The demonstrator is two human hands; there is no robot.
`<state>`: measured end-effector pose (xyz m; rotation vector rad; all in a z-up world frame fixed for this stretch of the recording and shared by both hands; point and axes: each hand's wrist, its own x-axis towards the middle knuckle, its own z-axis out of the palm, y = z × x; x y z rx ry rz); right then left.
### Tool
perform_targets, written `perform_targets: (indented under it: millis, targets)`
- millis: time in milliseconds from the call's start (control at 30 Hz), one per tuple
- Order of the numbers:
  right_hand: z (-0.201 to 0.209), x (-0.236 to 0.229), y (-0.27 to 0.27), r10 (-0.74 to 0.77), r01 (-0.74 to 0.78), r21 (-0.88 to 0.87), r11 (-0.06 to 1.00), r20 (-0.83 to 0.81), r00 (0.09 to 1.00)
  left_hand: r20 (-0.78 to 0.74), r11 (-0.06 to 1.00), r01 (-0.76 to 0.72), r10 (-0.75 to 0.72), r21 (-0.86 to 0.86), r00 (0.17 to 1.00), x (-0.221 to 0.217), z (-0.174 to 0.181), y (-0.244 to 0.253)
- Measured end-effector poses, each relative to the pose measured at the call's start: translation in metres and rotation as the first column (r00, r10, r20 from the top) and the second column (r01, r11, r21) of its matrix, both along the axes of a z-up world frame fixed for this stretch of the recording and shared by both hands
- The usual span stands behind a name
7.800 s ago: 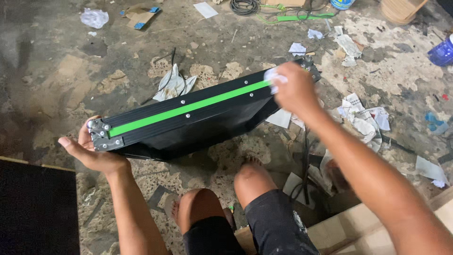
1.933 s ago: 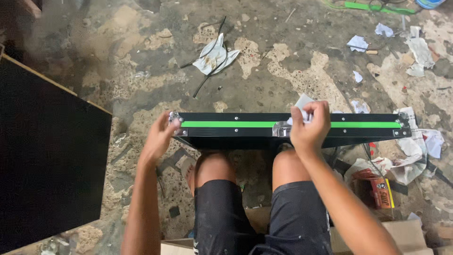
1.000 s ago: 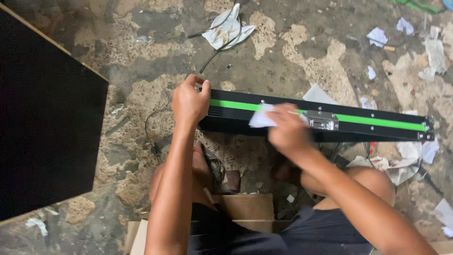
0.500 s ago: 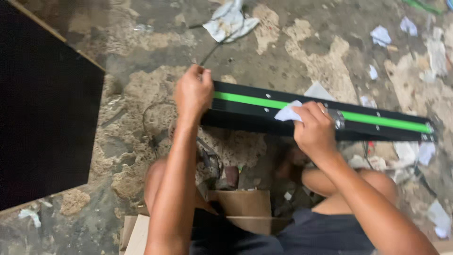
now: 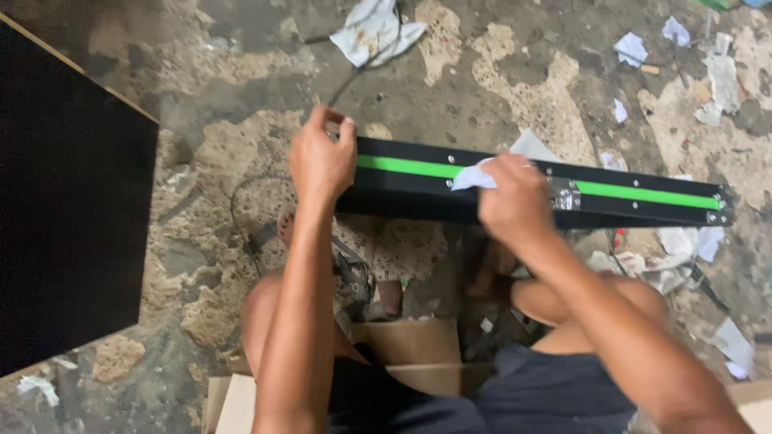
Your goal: The person wipes the metal edges and green surface of a rectangular panel with a white cloth.
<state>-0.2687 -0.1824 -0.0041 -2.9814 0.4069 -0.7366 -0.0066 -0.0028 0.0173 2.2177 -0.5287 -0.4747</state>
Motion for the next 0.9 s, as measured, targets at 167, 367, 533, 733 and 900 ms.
perform_targets:
  millis: [167, 367, 533, 733, 900]
  targets:
    - [0.0, 0.064, 0.039, 0.18, -0.186, 0.085, 0.979, 0.071, 0.981, -0.02, 0.999, 0.011, -0.011, -0.043, 1.0, 0.003, -0.014, 0.006]
    - [0.004, -0.004, -0.005, 0.061, -0.059, 0.062, 0.996, -0.032, 0.998, -0.069, 0.999, 0.021, -0.023, -0.032, 0.997, 0.003, -0.01, -0.004]
    - [-0.008, 0.063, 0.03, 0.178, -0.198, 0.164, 0.966, 0.128, 0.976, -0.073, 0.998, 0.001, -0.005, -0.055, 0.997, -0.002, 0.001, 0.007]
    - [-0.012, -0.001, -0.018, 0.199, -0.199, 0.127, 0.972, 0.012, 0.98, -0.12, 0.997, 0.027, -0.035, -0.067, 0.992, 0.005, -0.005, 0.004]
    - [-0.015, 0.062, 0.016, 0.288, -0.297, 0.121, 0.947, 0.086, 0.954, -0.09, 1.0, 0.029, -0.03, -0.004, 0.996, -0.002, 0.007, 0.007]
